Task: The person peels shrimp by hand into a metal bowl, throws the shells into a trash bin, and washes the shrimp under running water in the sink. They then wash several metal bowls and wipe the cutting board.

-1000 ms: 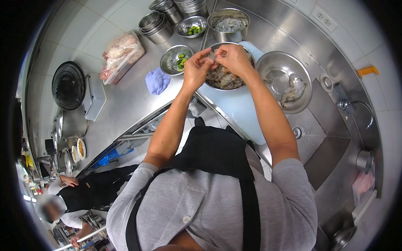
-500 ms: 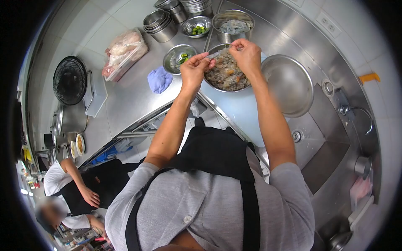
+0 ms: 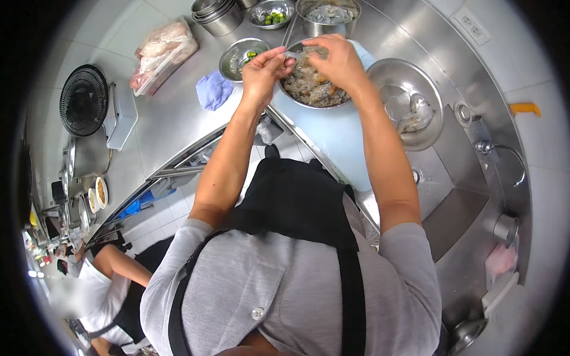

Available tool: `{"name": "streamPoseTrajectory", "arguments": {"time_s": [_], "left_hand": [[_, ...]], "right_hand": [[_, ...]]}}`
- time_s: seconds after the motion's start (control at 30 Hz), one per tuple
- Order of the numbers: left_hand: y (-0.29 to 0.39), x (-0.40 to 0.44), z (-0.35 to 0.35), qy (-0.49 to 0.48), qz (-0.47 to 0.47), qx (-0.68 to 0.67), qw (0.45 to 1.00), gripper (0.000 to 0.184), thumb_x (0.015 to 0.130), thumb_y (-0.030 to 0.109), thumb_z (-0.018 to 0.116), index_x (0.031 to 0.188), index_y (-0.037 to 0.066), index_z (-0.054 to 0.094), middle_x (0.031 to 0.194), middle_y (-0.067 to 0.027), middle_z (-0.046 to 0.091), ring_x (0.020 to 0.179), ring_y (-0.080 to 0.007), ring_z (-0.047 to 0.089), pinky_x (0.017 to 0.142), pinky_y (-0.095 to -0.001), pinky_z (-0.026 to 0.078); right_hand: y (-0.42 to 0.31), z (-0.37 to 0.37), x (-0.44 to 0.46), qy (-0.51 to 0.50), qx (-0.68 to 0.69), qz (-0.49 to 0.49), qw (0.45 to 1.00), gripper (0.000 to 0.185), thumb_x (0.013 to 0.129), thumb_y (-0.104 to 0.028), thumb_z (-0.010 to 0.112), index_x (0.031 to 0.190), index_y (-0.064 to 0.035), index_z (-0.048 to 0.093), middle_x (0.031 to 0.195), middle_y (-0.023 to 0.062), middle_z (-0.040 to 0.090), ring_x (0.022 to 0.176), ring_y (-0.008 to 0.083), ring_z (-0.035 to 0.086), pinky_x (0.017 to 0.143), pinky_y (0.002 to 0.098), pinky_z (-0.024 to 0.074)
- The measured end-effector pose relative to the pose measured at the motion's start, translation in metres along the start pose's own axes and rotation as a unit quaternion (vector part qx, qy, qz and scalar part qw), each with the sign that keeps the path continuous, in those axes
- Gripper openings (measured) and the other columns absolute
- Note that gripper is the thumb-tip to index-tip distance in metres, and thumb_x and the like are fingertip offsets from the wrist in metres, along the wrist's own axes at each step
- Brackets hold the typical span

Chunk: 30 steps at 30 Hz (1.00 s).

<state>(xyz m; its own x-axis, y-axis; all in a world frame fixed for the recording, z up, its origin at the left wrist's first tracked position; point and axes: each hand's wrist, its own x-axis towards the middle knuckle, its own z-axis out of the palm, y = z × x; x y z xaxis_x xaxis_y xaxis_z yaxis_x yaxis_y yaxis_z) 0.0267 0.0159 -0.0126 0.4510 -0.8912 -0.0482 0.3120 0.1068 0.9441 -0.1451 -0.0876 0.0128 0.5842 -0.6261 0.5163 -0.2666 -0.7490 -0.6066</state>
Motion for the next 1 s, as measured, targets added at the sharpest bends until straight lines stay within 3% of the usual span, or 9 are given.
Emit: {"name": "streamPoseTrajectory", "arguments": {"time_s": [0.07,0.1,0.3,0.6,0.7,0.83,0.93,0.97,1.0], "left_hand": [[0.002,-0.002,0.005,-0.029,-0.001,-0.020,0.999,0.025,0.095,0.004,0.061,0.117,-0.008,0.061,0.099,-0.0132,0.070,0.087,-0.0188,0.070,0.077,-0.0279,0.059],[0.003,-0.002,0.007,-0.044,-0.001,-0.034,0.998,0.026,0.095,0.003,0.062,0.118,-0.008,0.061,0.099,-0.0133,0.070,0.086,-0.0182,0.070,0.077,-0.0276,0.059],[0.002,-0.004,0.012,0.000,0.043,0.063,0.997,0.028,0.088,0.000,0.069,0.114,-0.008,0.063,0.088,-0.0102,0.072,0.074,-0.0102,0.066,0.065,-0.0201,0.051],[-0.018,-0.006,-0.017,0.029,0.028,0.071,0.997,0.026,0.086,-0.001,0.070,0.110,-0.010,0.064,0.090,-0.0127,0.072,0.074,-0.0134,0.066,0.068,-0.0230,0.053],[-0.011,-0.026,-0.025,0.041,0.029,0.123,0.991,0.022,0.085,0.002,0.074,0.102,-0.008,0.068,0.086,-0.0108,0.072,0.073,-0.0120,0.066,0.068,-0.0231,0.053],[-0.015,-0.030,-0.046,0.095,0.051,0.152,0.982,0.016,0.083,0.005,0.077,0.096,-0.003,0.072,0.081,-0.0046,0.071,0.069,-0.0074,0.060,0.064,-0.0212,0.049],[-0.002,-0.019,-0.030,0.092,0.077,0.163,0.979,0.015,0.084,0.006,0.077,0.095,-0.003,0.072,0.083,-0.0031,0.071,0.070,-0.0060,0.059,0.065,-0.0205,0.048],[0.003,-0.013,-0.020,0.085,0.084,0.166,0.979,0.014,0.084,0.006,0.077,0.095,-0.003,0.072,0.083,-0.0028,0.070,0.071,-0.0058,0.059,0.066,-0.0203,0.047],[0.004,-0.007,-0.012,0.067,0.130,0.184,0.972,0.014,0.085,0.006,0.075,0.095,-0.003,0.072,0.083,-0.0019,0.070,0.071,-0.0058,0.059,0.067,-0.0200,0.047]], "right_hand": [[-0.033,-0.003,0.001,-0.077,0.046,0.127,0.988,0.024,0.082,-0.017,0.071,0.102,-0.0043,0.073,0.101,0.0133,0.071,0.076,0.0236,0.069,0.074,0.0342,0.0544],[-0.034,0.001,0.002,-0.065,0.089,0.126,0.986,0.023,0.082,-0.020,0.074,0.098,-0.0039,0.074,0.091,0.0115,0.073,0.069,0.0178,0.068,0.069,0.0325,0.0537],[-0.028,0.007,0.006,-0.066,0.111,0.185,0.974,0.022,0.085,-0.015,0.074,0.103,-0.0019,0.072,0.083,0.0062,0.071,0.075,0.0090,0.063,0.068,0.0256,0.0506],[-0.013,-0.003,-0.012,0.094,0.283,0.152,0.942,0.015,0.086,-0.007,0.073,0.100,-0.0015,0.073,0.088,0.0042,0.072,0.076,0.0083,0.064,0.069,0.0232,0.0502],[-0.030,-0.048,-0.017,0.226,0.248,0.168,0.927,0.014,0.087,-0.004,0.072,0.101,-0.0022,0.072,0.090,0.0034,0.070,0.078,0.0085,0.063,0.072,0.0219,0.0512],[-0.086,-0.130,0.003,0.519,0.138,-0.016,0.843,0.012,0.086,0.002,0.071,0.098,0.0003,0.069,0.090,0.0085,0.070,0.080,0.0111,0.064,0.073,0.0220,0.0514],[-0.080,-0.152,0.039,0.567,0.070,-0.113,0.813,0.010,0.086,0.004,0.069,0.095,-0.0006,0.069,0.090,0.0086,0.069,0.079,0.0129,0.064,0.071,0.0236,0.0515],[-0.042,-0.144,0.053,0.539,0.008,-0.105,0.836,0.008,0.087,-0.002,0.069,0.095,-0.0020,0.069,0.091,0.0081,0.070,0.079,0.0136,0.064,0.071,0.0272,0.0517],[-0.023,-0.118,0.063,0.435,-0.053,0.069,0.896,0.013,0.086,-0.012,0.070,0.095,-0.0032,0.069,0.089,0.0098,0.071,0.080,0.0188,0.066,0.074,0.0331,0.0519]]}}
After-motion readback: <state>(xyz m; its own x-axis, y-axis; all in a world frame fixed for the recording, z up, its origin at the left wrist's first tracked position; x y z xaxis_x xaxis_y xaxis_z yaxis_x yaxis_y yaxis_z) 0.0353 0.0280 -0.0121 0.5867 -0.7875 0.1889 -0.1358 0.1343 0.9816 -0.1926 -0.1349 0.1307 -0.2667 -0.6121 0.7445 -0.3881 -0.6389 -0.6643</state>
